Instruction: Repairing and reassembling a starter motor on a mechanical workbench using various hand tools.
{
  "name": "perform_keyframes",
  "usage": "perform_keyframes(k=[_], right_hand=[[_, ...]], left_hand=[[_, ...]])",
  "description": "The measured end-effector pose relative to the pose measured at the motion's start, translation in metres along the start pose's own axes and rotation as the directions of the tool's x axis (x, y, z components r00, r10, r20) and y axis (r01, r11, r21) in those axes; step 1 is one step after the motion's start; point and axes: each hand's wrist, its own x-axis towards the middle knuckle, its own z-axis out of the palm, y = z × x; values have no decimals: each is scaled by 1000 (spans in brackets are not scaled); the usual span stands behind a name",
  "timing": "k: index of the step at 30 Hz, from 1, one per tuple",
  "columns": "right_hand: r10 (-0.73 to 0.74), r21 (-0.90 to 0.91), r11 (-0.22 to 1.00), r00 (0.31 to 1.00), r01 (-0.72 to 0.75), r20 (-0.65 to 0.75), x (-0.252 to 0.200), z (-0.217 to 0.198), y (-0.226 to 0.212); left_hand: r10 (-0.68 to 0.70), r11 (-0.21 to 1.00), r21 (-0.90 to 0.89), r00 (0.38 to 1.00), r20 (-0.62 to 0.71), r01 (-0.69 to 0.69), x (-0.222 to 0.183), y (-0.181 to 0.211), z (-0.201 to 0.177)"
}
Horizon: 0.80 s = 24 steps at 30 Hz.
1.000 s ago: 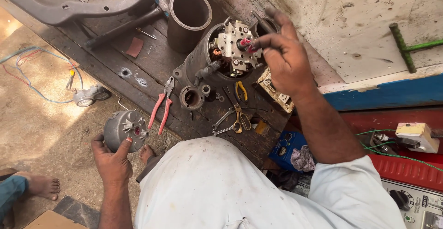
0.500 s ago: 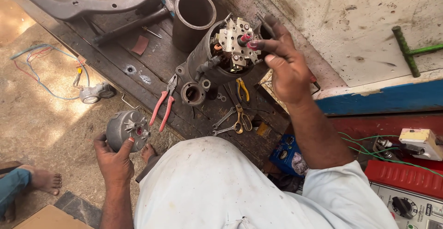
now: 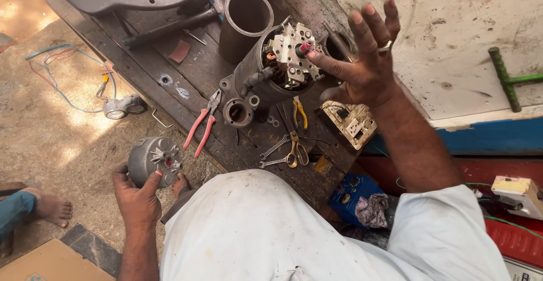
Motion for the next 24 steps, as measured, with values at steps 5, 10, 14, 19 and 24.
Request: perform_keyframes(k=[5,10,14,19,24], right_hand=[[-107,-72,992,994,108,14,-5,10,18],[45,67,997,998,-42,-38,-20,29,17],[590,832,284,771,-477,240,-11,33,-1],[551,839,-76,678,-540,486,12,26,-5],[522,753,-244,571,-611,633,16,14,-8]], left_hand=[[-5,1000,24,1000,-26,5,-9,1,4],[-5,997,74,998,-59,9,-15,-3,4],[32,997,71,998,-53,-28,-19,-7,0],[42,998,56,997,-59,-39,-19,-12,-2],[50,999,-15,998,-48,-51,-19,-15,-5]])
